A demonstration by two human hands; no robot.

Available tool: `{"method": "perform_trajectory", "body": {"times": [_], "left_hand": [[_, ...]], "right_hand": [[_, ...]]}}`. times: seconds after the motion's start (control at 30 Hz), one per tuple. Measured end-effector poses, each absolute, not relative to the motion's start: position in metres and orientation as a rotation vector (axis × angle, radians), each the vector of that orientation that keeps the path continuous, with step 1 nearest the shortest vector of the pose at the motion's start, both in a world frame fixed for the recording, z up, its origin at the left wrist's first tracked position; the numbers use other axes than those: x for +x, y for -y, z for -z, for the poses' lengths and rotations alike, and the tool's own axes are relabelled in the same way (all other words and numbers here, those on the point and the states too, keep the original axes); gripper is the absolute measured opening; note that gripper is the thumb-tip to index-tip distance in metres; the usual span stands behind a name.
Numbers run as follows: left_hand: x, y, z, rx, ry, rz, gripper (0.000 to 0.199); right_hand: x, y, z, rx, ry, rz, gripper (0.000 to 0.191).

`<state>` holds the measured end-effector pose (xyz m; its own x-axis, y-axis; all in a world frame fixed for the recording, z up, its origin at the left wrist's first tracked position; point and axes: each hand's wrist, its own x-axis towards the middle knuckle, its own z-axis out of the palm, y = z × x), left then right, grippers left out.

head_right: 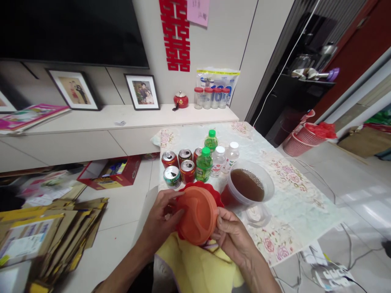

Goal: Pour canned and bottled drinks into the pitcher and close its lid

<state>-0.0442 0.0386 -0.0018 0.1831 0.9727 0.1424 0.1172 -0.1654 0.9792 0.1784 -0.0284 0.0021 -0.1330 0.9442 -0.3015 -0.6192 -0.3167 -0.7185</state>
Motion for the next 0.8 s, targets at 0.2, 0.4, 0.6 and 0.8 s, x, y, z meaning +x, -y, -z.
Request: {"method": "perform_trajectory", "body": {"times": [0.2, 0.4, 0.6, 0.8], "left_hand": [[-0.046, -0.041, 0.007, 1.431, -0.967, -1.068, 0.027], [-0.052, -0.037, 0.001, 1.599, -1.093, -1.076, 0.027], [-0.049, -0.034, 0.001, 1.191, -1.126, -1.012, 0.063], [-0.055, -0.035, 0.001, 1.645, -1.293, -1.046, 0.037]], "right_hand": [[0.179, 0.028, 0.0, -0.929, 0.416, -1.728, 0.041], [0.178, 0.029, 0.004, -1.068, 0.401, -1.66, 0.038], [0.174, 0.025, 0.009, -1.299, 0.56, -1.494, 0.049], [0.169, 0.033, 0.006, -1.579, 0.944, -0.978, 0.043]]}}
